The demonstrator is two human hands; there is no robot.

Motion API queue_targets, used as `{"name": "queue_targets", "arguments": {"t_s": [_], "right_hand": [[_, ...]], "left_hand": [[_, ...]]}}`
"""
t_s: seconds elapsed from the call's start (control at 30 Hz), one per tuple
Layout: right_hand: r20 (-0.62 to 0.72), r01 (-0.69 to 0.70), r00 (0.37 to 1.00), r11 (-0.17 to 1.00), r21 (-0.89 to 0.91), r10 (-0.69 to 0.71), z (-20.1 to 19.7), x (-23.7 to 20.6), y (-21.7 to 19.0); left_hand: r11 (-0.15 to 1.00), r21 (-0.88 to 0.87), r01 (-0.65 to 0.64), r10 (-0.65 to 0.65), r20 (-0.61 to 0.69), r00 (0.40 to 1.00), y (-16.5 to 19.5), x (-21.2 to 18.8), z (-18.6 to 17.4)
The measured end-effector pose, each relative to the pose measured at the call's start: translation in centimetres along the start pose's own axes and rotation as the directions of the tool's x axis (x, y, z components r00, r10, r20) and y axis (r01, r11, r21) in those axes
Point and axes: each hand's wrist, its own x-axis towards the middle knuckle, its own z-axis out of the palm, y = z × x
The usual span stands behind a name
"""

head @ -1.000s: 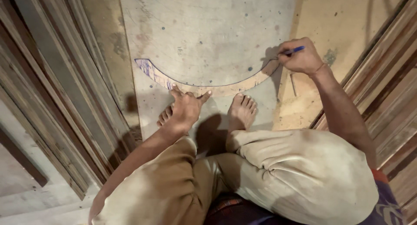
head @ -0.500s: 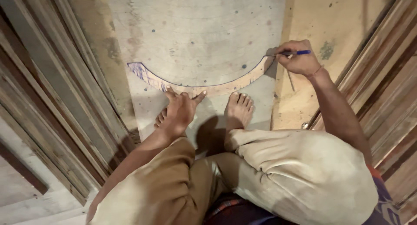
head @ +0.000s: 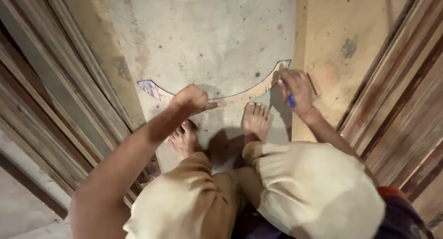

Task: The person kneels on the floor of a woodworking shop and traces around a curved wooden template placed on a large board, using a pen. They repeatedly reposition and hold the template steady with one hand while drawing along its edge, then move the board at the end.

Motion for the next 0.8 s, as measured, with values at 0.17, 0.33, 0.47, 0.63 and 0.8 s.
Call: {"name": "queue_targets", "arguments": {"t_s": [0.17, 0.33, 0.47, 0.63, 0.8], "right_hand": [[-0.028, -0.023, 0.999, 0.992, -0.124, 0.020, 0.8, -0.2, -2.1], [-0.052, -0.008, 0.999, 0.991, -0.132, 0.001, 1.0, 0.0, -2.1], [-0.076, -0.149, 0.986, 0.988, -0.040, 0.145, 0.6, 0.3, -4.0], [-0.081, -0.408, 0.850, 0.748, 0.524, 0.520, 1.2, 0.0, -10.9], [0.270, -0.481, 0.724, 0.184, 0.857, 0.635, 0.7, -2.7, -16.7]], "left_hand": [[0.969, -0.015, -0.248, 0.248, -0.027, 0.968, -2.2, 1.2, -3.8], [0.951, 0.080, -0.300, 0.288, 0.134, 0.948, -3.0, 1.2, -6.6], [0.969, 0.007, -0.249, 0.247, 0.093, 0.965, -2.6, 2.7, -4.9], [0.971, 0.131, -0.199, 0.209, -0.062, 0.976, -0.6, 6.8, -2.5], [0.970, 0.184, -0.158, 0.099, 0.297, 0.950, 1.2, 8.5, -3.8]]}}
